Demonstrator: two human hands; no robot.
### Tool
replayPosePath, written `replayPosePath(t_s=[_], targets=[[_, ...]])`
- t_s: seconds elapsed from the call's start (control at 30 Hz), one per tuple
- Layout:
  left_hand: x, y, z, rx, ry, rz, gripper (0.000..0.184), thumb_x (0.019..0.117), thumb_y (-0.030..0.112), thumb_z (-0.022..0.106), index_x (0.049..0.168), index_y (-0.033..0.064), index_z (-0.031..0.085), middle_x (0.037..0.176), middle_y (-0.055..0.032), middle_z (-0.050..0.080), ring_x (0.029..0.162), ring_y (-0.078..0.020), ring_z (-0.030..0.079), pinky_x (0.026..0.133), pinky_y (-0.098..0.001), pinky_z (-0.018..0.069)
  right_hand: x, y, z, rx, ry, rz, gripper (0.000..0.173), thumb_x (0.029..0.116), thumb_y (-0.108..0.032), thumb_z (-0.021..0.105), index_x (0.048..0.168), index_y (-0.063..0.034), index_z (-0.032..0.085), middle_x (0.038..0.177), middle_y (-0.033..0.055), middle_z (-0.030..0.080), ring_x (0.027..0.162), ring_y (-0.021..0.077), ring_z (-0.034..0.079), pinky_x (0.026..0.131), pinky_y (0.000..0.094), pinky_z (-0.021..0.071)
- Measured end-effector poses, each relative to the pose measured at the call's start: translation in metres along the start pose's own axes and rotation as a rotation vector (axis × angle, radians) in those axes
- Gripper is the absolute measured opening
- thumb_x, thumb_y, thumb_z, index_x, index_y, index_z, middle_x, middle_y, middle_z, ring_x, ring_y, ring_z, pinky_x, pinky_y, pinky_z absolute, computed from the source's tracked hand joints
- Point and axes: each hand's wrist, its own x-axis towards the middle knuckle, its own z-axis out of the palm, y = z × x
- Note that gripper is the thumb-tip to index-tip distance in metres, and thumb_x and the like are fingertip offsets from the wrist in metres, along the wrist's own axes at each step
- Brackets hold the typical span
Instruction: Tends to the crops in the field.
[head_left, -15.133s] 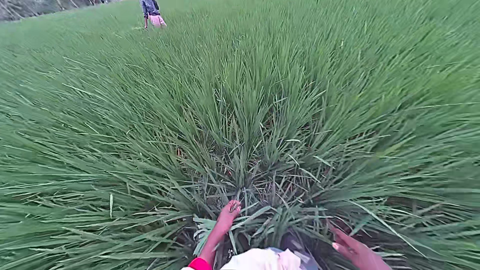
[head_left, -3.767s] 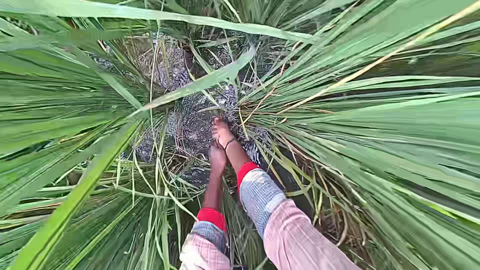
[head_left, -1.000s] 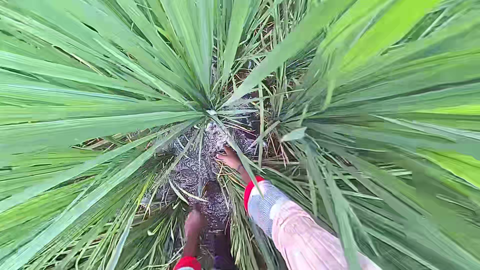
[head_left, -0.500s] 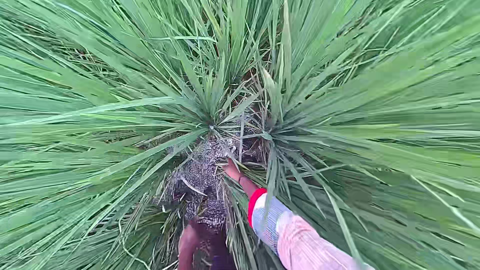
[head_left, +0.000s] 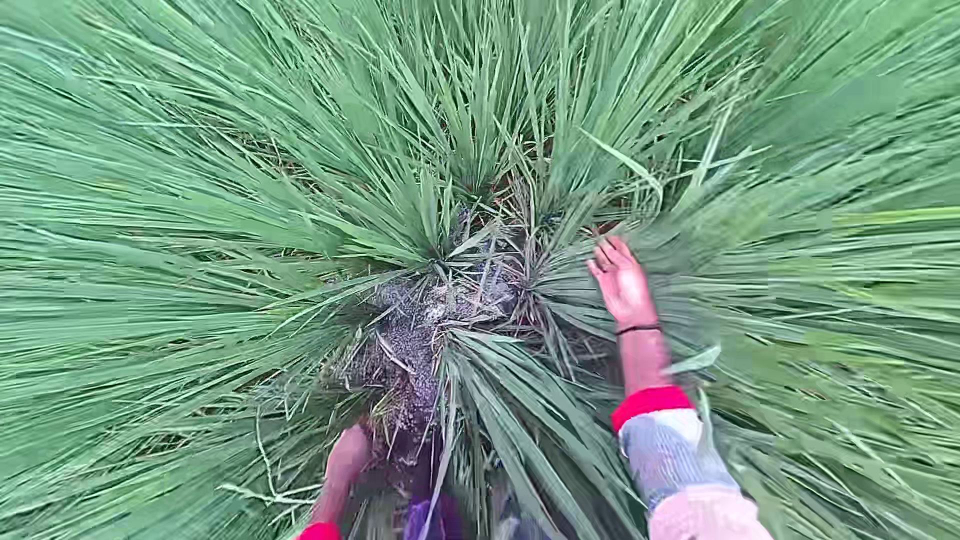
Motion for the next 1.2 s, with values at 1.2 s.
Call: replayPosePath(t_s=[1.2], targets=[[-0.199, -0.095, -0.206, 0.087, 0.113, 0.808, 0.040, 0.1117, 0.022, 0.037, 0.142, 0.0006, 0.052, 0.119, -0.0295, 0.066, 0.117, -0.0482, 0.062, 0.098, -0.0638, 0.0470, -0.373, 0.033, 0.246, -1.474, -1.162, -0.752, 0.049, 0.0958, -0.003, 0.063, 0.144, 0.0047, 0.055, 0.141, 0.0255, 0.059, 0.137, 0.0406, 0.053, 0.122, 0.0581, 0.0259]])
